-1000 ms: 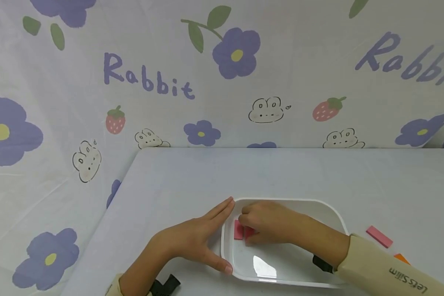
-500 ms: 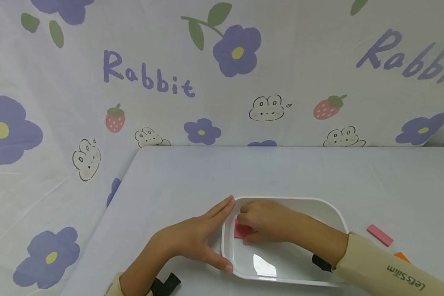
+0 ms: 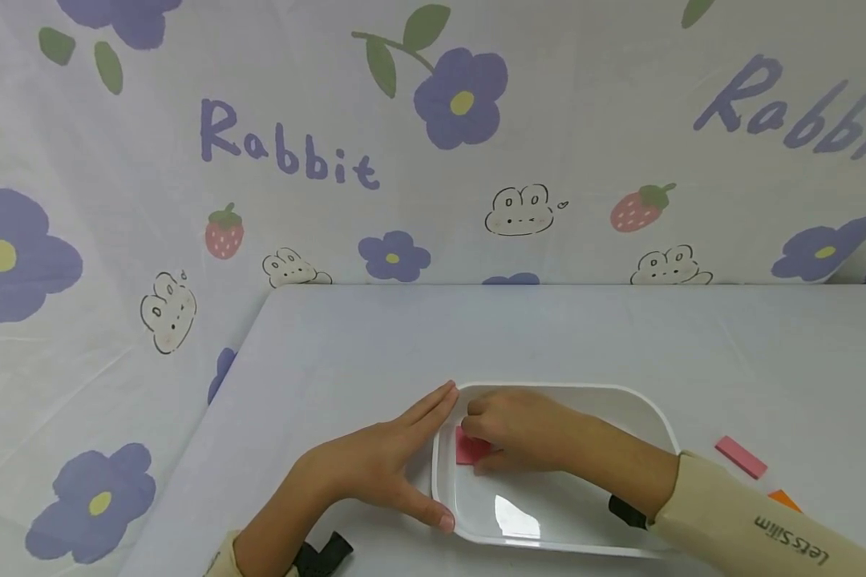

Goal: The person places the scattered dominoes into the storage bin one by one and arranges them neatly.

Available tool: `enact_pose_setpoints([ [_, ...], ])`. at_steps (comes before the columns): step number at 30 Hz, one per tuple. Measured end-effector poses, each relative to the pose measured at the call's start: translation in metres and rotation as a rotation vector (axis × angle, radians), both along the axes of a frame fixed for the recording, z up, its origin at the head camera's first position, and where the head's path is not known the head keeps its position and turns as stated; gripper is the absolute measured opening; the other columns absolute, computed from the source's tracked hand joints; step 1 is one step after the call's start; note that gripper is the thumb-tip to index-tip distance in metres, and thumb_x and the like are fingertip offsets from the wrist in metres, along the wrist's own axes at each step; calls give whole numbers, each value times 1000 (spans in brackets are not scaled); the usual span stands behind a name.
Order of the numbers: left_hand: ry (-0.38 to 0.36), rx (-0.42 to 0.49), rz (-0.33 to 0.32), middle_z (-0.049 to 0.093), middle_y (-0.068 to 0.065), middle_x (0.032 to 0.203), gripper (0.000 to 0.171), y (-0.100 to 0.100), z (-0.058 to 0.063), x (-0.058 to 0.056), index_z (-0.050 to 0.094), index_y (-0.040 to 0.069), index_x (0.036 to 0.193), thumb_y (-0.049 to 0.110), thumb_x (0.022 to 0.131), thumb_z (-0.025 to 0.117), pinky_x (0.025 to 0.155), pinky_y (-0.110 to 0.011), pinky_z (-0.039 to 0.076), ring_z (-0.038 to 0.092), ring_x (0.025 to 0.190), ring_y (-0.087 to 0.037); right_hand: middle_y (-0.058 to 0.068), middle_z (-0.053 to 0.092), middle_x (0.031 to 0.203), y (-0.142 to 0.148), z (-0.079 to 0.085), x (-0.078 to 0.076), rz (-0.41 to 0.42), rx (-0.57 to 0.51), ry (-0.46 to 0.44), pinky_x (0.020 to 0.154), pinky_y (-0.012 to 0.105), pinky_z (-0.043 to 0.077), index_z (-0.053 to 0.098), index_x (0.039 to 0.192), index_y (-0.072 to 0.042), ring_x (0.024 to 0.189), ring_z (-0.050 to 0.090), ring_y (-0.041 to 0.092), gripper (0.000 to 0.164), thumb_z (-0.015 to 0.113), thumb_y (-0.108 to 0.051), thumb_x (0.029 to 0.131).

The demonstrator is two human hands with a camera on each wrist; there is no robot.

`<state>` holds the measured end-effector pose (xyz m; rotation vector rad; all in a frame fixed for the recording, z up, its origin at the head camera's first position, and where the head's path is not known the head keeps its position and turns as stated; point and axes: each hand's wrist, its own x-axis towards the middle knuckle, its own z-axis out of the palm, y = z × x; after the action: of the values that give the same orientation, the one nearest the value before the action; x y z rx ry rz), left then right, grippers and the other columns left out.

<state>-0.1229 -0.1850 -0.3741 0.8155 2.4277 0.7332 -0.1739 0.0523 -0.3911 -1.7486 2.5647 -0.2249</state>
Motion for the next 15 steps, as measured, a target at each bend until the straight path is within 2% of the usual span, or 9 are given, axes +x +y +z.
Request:
enact_pose_setpoints([
  [15,6,1,-2,-11,25,162,129,0,-1,0,-2,32,162,71,69,79,114,-45,33,16,150,-12,-9,54,78,3,7,1,-35,1,-76,63,17,46,72,96,-11,68,46,4,26,84,-31,83],
])
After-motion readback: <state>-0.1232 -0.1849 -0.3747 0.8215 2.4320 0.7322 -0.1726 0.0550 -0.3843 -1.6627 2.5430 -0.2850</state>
